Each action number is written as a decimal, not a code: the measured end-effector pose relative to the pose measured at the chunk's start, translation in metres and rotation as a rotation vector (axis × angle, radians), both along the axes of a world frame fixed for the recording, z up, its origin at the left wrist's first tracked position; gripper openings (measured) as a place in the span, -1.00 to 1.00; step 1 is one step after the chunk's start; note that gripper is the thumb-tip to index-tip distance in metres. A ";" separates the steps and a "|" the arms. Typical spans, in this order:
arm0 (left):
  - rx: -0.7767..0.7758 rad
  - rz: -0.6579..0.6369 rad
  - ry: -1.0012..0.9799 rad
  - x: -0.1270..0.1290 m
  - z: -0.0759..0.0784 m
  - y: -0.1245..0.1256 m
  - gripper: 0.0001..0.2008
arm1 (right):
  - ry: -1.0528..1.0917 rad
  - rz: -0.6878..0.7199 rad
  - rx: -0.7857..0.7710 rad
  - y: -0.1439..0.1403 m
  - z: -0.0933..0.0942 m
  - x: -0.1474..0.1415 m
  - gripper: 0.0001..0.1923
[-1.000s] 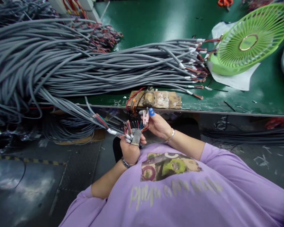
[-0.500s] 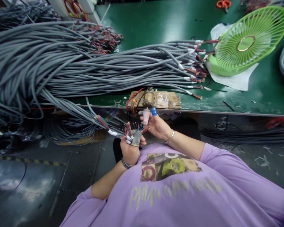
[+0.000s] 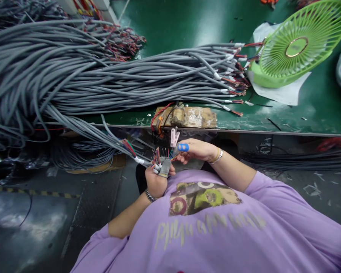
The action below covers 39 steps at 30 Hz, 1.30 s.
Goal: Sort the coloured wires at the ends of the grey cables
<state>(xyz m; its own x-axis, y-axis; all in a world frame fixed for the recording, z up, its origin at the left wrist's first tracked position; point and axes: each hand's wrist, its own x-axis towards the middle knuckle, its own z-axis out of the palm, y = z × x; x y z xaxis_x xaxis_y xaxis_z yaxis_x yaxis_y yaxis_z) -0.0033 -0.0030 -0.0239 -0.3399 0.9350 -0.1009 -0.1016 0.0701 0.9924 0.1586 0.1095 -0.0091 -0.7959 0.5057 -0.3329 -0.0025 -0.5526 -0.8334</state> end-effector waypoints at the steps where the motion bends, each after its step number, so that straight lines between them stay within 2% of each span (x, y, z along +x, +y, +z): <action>1: -0.002 -0.025 0.008 -0.001 0.000 0.000 -0.74 | -0.035 0.003 0.042 0.001 0.003 0.000 -0.49; 7: -0.007 -0.090 0.049 -0.003 -0.002 -0.003 -0.65 | -0.101 0.040 0.181 0.006 0.011 -0.005 -0.62; 13: -0.036 -0.160 0.045 -0.005 -0.004 -0.003 -0.70 | -0.062 0.015 0.268 0.006 0.008 -0.007 -0.65; 20: -0.165 -0.480 0.119 -0.005 0.014 0.007 -0.74 | -0.070 0.032 0.290 -0.007 0.017 -0.009 -0.67; 22: -0.217 -0.511 0.116 -0.004 0.016 0.008 -0.73 | -0.089 0.048 0.297 -0.008 0.017 -0.010 -0.70; 24: -0.249 -0.465 0.059 -0.004 0.014 0.009 -0.71 | -0.091 0.020 0.282 -0.009 0.016 -0.010 -0.67; 26: -0.256 -0.352 -0.038 -0.004 0.009 0.008 -0.70 | -0.079 -0.055 0.239 -0.008 0.011 -0.008 -0.60; 29: -0.209 -0.147 -0.154 -0.003 0.002 0.008 -0.70 | -0.036 -0.145 0.101 -0.009 0.001 -0.001 -0.50; 31: -0.173 -0.056 -0.190 -0.002 0.000 0.009 -0.69 | 0.021 -0.164 -0.008 -0.013 -0.006 0.002 -0.44; 33: -0.158 -0.020 -0.204 0.000 0.000 0.010 -0.68 | 0.068 -0.200 -0.007 -0.021 -0.011 0.000 -0.44; 35: -0.162 -0.018 -0.210 0.001 -0.001 0.012 -0.68 | 0.091 -0.275 0.077 -0.031 -0.013 -0.007 -0.52; 37: -0.165 -0.044 -0.212 0.001 -0.002 0.012 -0.69 | 0.182 -0.346 0.099 -0.039 -0.012 -0.016 -0.60; 39: -0.158 -0.103 -0.198 -0.001 -0.003 0.011 -0.71 | 0.264 -0.330 0.094 -0.044 -0.011 -0.024 -0.63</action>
